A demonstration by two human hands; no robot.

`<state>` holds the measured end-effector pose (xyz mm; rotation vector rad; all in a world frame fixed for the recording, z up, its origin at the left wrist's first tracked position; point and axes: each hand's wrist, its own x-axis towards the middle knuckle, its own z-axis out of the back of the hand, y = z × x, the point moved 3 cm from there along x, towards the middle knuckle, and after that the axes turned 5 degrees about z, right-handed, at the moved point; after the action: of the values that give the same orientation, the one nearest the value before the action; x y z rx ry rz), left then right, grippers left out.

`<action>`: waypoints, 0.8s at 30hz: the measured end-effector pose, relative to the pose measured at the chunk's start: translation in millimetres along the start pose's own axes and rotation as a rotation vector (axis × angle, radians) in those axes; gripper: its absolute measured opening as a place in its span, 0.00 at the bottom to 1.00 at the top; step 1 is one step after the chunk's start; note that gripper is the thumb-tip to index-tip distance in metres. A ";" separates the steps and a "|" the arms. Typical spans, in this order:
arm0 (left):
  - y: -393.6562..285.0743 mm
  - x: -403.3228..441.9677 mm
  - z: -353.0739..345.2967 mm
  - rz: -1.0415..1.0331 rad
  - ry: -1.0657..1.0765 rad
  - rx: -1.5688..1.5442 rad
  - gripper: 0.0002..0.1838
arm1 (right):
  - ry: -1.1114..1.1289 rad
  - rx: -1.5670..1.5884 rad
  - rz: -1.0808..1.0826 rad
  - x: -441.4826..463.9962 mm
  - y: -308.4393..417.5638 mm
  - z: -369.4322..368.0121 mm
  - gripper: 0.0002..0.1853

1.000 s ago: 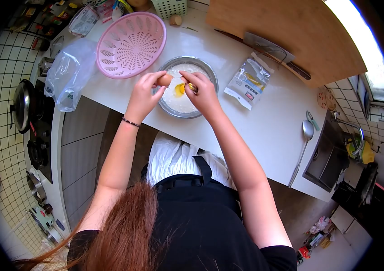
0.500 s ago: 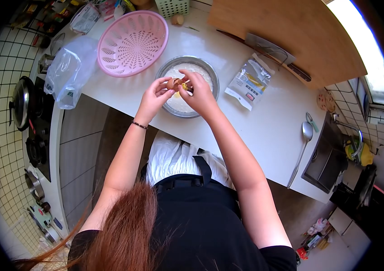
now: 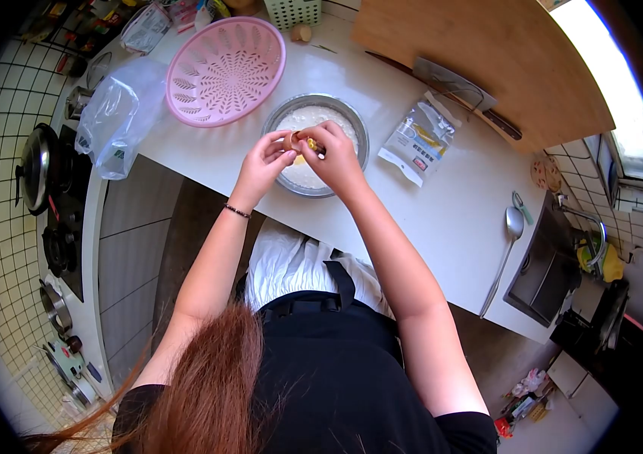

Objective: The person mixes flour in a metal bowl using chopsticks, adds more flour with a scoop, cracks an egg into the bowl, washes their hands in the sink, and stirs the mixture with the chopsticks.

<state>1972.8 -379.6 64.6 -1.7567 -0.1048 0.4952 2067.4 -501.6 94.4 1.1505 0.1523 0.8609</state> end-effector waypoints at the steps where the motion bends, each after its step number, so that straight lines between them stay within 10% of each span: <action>1: 2.0 0.4 1.0 -0.005 -0.013 -0.030 0.22 | -0.019 -0.003 0.027 -1.0 -0.5 0.5 0.09; 17: 45.1 -36.5 93.9 0.128 -0.405 -0.289 0.19 | -0.149 -0.111 -0.442 -22.2 -33.0 64.2 0.19; 24: 61.4 -42.1 100.4 0.184 -0.435 -0.270 0.19 | -0.265 0.300 -0.235 -32.3 -47.9 51.9 0.16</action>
<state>1884.6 -317.5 1.4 -1.9036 -0.3313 1.0341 2097.2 -567.8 66.5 1.4832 0.1984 0.4817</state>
